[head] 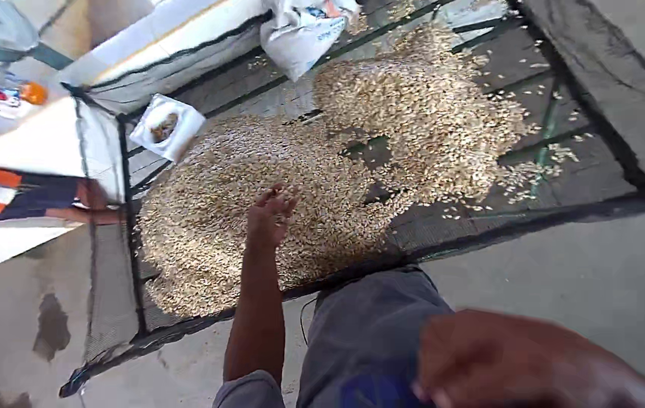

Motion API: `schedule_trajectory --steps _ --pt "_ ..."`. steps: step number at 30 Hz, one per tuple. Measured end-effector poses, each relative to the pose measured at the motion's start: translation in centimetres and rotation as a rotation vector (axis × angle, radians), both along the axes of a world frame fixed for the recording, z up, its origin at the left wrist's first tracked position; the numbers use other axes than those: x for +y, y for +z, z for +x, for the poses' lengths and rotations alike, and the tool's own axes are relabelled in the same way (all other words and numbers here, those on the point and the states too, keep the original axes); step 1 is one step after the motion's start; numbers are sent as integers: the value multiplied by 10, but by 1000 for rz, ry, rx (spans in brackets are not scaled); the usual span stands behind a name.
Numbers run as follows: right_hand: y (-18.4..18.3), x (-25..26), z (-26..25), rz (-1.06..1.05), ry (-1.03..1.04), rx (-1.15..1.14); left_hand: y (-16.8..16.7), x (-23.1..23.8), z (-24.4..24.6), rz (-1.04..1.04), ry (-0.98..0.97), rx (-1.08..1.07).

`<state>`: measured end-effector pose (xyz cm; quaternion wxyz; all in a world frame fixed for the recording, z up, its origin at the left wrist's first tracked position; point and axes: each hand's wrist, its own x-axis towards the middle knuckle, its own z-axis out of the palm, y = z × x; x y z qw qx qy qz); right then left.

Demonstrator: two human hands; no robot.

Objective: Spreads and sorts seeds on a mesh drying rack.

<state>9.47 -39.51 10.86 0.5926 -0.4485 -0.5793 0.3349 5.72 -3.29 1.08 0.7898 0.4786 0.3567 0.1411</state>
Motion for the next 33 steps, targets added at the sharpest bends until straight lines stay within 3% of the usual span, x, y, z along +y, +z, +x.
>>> schedule_trajectory --steps 3,5,7,10,13,16,18,20,24,27,30,33 --pt "-109 1 10 -468 -137 -95 -4 10 -8 -5 22 -12" --pt "-162 -3 3 -742 -69 -76 -4 18 -12 -1 59 -16" --pt "-185 -8 -11 -757 -120 39 -5 28 -16 28 83 -16" --pt "-201 -12 -12 -745 -396 91 -5 43 -20 86 94 7" --pt "-228 -41 6 -1068 -571 140 -3 48 -20 139 102 30" --pt "-263 -103 12 -1324 -625 525 4 49 -19 235 78 24" --pt "-276 -141 16 -1273 -970 917 7 48 -19 287 58 18" --pt "-277 -163 38 -1027 -1360 1181 10 45 -15 319 53 59" --pt "-271 -159 105 -577 -1740 1318 8 39 1 465 29 192" --pt "-280 -144 143 -363 -1907 1429 10 39 10 887 -236 473" --pt "-291 -134 154 -455 -2083 1417 13 32 19 1041 -419 663" --pt "-293 -129 161 -829 -2136 1244 -2 23 28 962 -376 536"
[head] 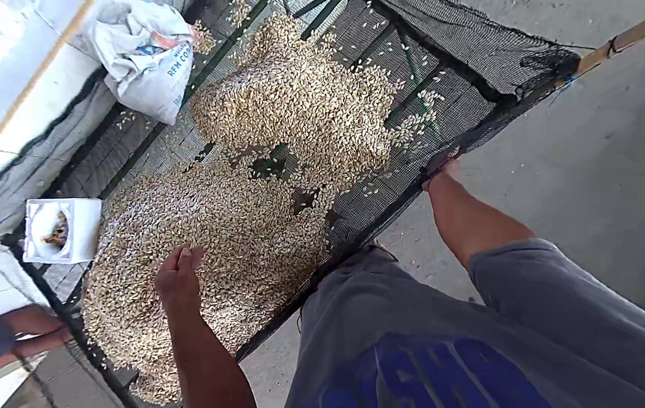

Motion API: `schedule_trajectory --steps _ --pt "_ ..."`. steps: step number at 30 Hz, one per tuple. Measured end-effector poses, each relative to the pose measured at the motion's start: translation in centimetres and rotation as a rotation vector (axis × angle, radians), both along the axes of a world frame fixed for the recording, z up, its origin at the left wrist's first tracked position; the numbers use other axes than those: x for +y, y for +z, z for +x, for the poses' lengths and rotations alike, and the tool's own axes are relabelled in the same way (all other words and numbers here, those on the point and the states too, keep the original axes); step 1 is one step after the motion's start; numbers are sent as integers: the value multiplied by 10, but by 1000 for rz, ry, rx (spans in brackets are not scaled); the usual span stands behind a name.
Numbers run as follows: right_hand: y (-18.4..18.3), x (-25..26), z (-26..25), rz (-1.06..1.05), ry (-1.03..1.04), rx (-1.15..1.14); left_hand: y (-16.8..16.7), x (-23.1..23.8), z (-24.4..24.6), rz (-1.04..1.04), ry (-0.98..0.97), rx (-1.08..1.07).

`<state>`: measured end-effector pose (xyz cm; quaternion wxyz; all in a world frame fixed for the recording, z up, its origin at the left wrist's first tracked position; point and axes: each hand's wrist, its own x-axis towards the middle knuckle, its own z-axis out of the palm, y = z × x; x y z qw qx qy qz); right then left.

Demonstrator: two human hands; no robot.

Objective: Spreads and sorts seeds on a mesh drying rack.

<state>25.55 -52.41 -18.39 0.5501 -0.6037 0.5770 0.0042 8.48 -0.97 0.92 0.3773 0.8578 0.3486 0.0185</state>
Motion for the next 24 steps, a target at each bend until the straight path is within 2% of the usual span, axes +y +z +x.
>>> schedule_trajectory --steps 2,5,9,12,16,20,22,24 --pt "-1 -1 4 -90 52 103 -7 -17 11 -84 -46 -16" --pt "-9 -5 9 -172 142 215 -22 -53 40 -149 -130 108" --pt "-10 -8 12 -149 34 165 -61 -114 89 -65 -440 290" --pt "-8 -8 13 -142 24 180 -98 -164 122 30 -603 340" --pt "-8 -9 14 -148 62 221 -124 -222 150 233 -798 269" --pt "-6 -10 15 -136 29 203 -132 -295 162 461 -1275 99" --pt "-1 -8 16 -106 4 182 -137 -331 173 484 -1437 -4" --pt "10 -7 16 -77 31 201 -139 -362 188 454 -1532 26"
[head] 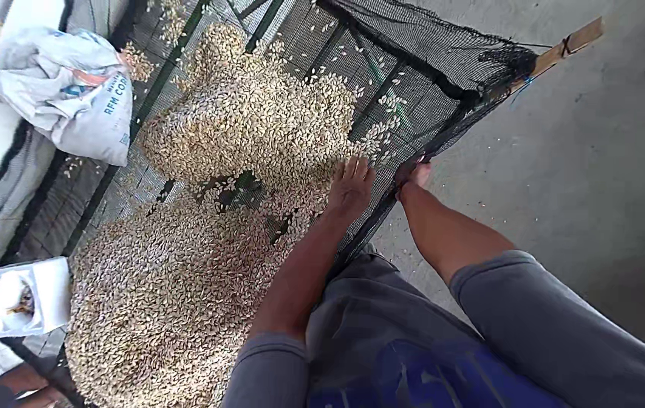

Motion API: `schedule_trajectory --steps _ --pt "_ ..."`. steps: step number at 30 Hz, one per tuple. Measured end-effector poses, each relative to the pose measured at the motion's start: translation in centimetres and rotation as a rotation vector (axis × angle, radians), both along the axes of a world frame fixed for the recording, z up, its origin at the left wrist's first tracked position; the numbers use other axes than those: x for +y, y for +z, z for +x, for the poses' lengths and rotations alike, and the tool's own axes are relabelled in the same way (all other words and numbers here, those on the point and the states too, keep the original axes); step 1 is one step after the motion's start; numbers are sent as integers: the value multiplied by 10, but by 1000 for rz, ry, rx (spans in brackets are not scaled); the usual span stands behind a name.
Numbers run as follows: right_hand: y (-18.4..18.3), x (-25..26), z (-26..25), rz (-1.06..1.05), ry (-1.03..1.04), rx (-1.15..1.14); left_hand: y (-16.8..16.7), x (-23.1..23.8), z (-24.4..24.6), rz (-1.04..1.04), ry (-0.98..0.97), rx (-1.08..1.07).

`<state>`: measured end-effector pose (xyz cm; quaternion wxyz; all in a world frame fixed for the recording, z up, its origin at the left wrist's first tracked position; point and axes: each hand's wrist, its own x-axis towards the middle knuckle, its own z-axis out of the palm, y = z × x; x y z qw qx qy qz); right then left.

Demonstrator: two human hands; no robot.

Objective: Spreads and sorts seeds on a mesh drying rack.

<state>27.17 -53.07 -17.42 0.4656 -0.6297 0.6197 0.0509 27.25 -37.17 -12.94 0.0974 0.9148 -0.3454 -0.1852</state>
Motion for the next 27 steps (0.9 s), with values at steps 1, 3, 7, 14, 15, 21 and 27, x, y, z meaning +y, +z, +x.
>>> schedule_trajectory --steps 1,3,7,14,15,21,27 --pt "2 -1 0 0 23 28 -2 -10 7 12 -18 18" --pt "4 -2 2 -8 46 58 -9 -18 18 74 -63 50" --pt "3 -5 4 -11 41 65 -28 21 16 88 -202 -85" --pt "12 -3 5 -16 106 126 -23 126 5 74 101 -109" --pt "12 -3 5 -20 122 136 -22 138 5 111 198 -81" --pt "4 -3 2 -17 61 68 -31 192 5 179 589 -39" --pt "4 -1 3 -45 99 84 -17 158 -4 195 562 112"
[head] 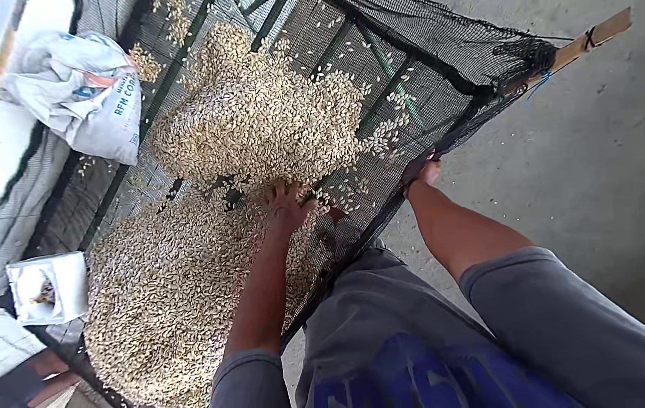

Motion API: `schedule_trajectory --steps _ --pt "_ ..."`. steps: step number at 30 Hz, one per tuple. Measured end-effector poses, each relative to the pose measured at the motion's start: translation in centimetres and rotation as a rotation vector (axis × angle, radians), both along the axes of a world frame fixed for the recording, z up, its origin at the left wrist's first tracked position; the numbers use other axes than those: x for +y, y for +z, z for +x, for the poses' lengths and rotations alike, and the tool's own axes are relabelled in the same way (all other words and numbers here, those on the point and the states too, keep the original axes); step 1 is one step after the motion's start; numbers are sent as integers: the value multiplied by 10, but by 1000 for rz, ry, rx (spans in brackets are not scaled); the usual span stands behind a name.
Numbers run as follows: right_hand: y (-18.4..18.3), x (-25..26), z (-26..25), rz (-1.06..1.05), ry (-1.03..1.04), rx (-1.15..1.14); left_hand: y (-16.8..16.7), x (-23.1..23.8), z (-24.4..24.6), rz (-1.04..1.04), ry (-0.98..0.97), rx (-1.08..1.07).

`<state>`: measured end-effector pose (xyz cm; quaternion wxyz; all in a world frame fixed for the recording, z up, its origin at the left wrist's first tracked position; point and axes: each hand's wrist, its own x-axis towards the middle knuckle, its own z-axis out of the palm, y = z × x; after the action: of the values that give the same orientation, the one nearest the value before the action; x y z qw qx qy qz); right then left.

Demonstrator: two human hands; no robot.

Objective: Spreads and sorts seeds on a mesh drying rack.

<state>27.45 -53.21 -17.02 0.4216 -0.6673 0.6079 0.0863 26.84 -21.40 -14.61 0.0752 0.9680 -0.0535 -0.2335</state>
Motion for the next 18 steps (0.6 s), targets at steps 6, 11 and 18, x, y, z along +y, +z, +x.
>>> schedule_trajectory --steps 6,11,18 --pt "-12 -4 -2 -6 -63 -53 12 10 -25 -18 -82 152" --pt "-11 -4 -2 3 -43 -50 26 49 -55 51 -154 255" --pt "-23 -6 -3 -40 31 -4 75 98 -77 -216 195 292"
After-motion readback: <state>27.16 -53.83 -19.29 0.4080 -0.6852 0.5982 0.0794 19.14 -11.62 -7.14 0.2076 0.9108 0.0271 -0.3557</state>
